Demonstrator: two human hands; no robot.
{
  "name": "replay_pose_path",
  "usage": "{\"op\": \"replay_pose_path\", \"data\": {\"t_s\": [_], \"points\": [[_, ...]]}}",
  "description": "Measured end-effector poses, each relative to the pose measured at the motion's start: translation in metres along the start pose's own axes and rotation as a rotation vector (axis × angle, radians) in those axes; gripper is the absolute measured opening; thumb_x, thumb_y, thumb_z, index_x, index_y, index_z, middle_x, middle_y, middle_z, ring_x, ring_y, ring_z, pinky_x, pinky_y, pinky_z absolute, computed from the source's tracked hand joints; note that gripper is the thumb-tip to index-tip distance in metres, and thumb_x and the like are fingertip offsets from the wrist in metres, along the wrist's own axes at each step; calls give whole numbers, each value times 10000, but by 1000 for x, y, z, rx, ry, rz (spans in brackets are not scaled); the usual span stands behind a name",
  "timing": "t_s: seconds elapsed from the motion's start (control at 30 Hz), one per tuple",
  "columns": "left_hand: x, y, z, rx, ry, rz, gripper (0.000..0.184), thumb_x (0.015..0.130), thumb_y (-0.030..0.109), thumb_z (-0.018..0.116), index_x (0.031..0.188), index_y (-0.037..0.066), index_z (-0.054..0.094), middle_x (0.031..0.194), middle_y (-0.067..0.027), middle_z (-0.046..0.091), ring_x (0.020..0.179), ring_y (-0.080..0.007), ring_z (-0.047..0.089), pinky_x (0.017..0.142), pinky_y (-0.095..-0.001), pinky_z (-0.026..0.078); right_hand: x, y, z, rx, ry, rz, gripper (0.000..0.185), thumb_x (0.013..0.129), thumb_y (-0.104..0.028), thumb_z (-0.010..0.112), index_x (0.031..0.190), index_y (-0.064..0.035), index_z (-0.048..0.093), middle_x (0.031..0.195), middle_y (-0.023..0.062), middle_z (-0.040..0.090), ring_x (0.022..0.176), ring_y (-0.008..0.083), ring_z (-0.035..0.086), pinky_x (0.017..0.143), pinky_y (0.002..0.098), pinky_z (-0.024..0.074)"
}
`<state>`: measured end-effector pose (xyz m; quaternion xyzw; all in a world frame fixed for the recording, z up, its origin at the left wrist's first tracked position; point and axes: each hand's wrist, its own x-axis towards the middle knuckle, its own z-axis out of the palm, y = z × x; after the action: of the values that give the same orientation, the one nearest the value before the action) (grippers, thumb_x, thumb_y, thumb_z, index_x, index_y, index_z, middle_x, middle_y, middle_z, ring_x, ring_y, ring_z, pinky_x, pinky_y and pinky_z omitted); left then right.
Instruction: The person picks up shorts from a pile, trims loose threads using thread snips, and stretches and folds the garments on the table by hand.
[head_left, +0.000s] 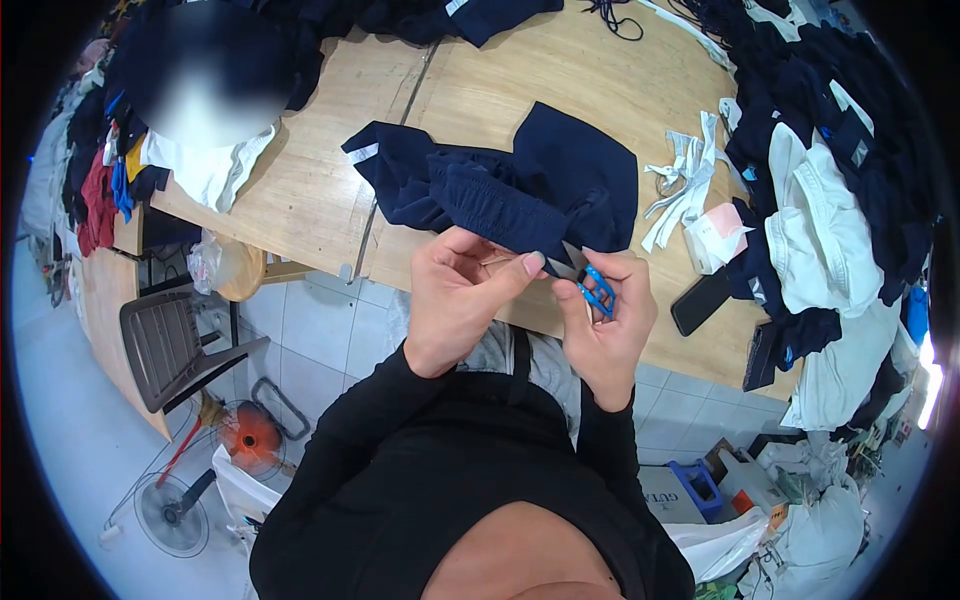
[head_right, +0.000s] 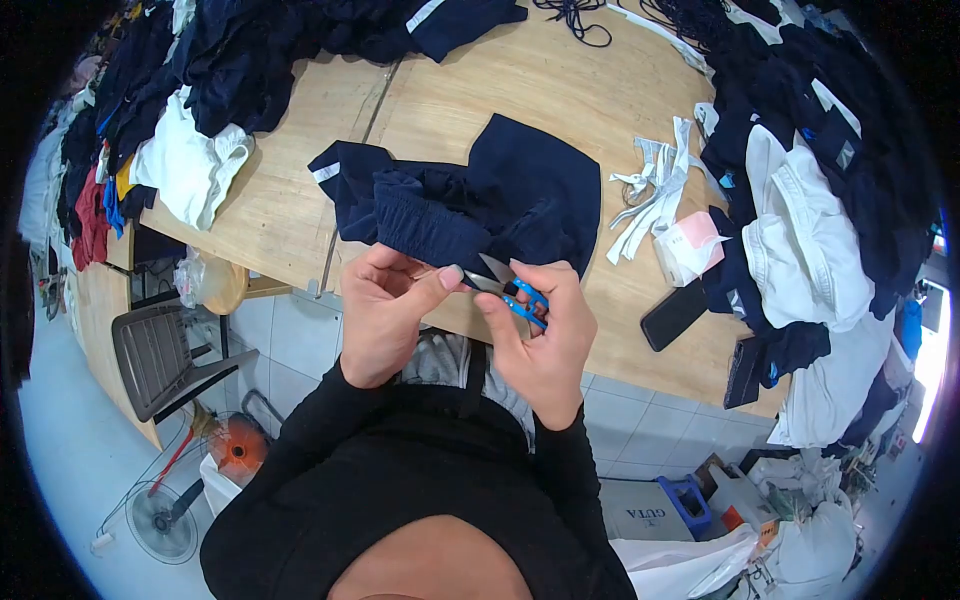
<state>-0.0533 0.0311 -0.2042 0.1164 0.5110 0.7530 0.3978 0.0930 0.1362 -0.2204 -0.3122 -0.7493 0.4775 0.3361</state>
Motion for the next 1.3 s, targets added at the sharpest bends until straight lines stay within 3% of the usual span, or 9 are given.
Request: {"op": "replay_pose_path", "data": {"t_s": [0.13, 0.33, 0.43, 0.53, 0.63, 0.83, 1.03, 1.13, 1.3], "points": [[-4, -1, -6, 140, 9, 11, 167, 935, -20, 842, 1071, -49, 749, 950, -89, 799, 860, -97, 750, 753, -229, 575, 5, -3, 1, -21, -4, -68, 407, 861, -149, 963, 1134, -15, 694, 918, 83, 675, 711, 136, 591, 628, 269, 477], [-4, -2, -5, 118, 30, -26, 227, 885, -48, 874, 1080, -56, 756, 961, -104, 802, 875, -114, 753, 793, -244, 568, 2, -8, 4, -107, 40, -144, 340, 877, -122, 945, 1078, -12, 694, 939, 96, 697, 740, 136, 646, 639, 259, 496], [-3, -2, -7, 203, -12, -5, 198, 935, -13, 838, 1102, -64, 746, 952, -127, 798, 875, -150, 770, 787, -274, 593, 1, -3, 2, -113, 32, -110, 302, 906, -102, 922, 1068, -8, 685, 949, 75, 705, 796, 111, 666, 680, 241, 505], [-1, -4, -7, -29, -37, -49, 157, 1011, 22, 762, 1133, -72, 733, 957, -148, 794, 887, -203, 792, 791, -318, 624, 1, -2, 2, 189, 140, 86, 262, 935, -78, 894, 1067, -3, 680, 948, 36, 700, 836, 82, 654, 721, 233, 506], [5, -11, -9, -151, -55, -45, 139, 1067, 42, 687, 1143, -69, 722, 968, -155, 790, 904, -247, 806, 802, -351, 642, -2, -3, -9, 80, 110, 103, 263, 935, -84, 896, 1065, -6, 680, 945, 7, 687, 834, 55, 621, 711, 222, 484], [-5, -5, -5, 100, -101, 104, 149, 1065, 39, 713, 1147, -79, 750, 1010, -98, 795, 868, -148, 761, 800, -276, 589, 1, -16, 0, -48, 37, -93, 324, 887, -117, 944, 1046, -22, 679, 834, 35, 658, 680, 63, 559, 608, 214, 430], [-9, 8, -9, 481, -132, 309, 125, 988, -11, 760, 1102, -36, 805, 922, -91, 813, 815, -131, 754, 720, -288, 557, -5, -24, 4, 125, -5, 59, 349, 908, -113, 931, 1092, -13, 652, 842, 7, 658, 725, 37, 578, 624, 205, 442], [-7, 6, -8, 559, -124, 421, 158, 938, -47, 764, 1089, -28, 807, 910, -128, 807, 774, -169, 767, 687, -294, 555, -8, -28, 9, 192, 13, 67, 365, 922, -96, 917, 1110, -7, 617, 853, 5, 653, 750, 30, 591, 651, 196, 454], [-5, 4, -10, 589, -168, 476, 188, 959, -77, 732, 1132, -59, 804, 968, -109, 821, 833, -107, 723, 687, -253, 518, -7, -23, 13, 296, 5, 79, 374, 922, -64, 909, 1099, -10, 584, 856, 18, 658, 769, 41, 613, 684, 195, 475]]}}
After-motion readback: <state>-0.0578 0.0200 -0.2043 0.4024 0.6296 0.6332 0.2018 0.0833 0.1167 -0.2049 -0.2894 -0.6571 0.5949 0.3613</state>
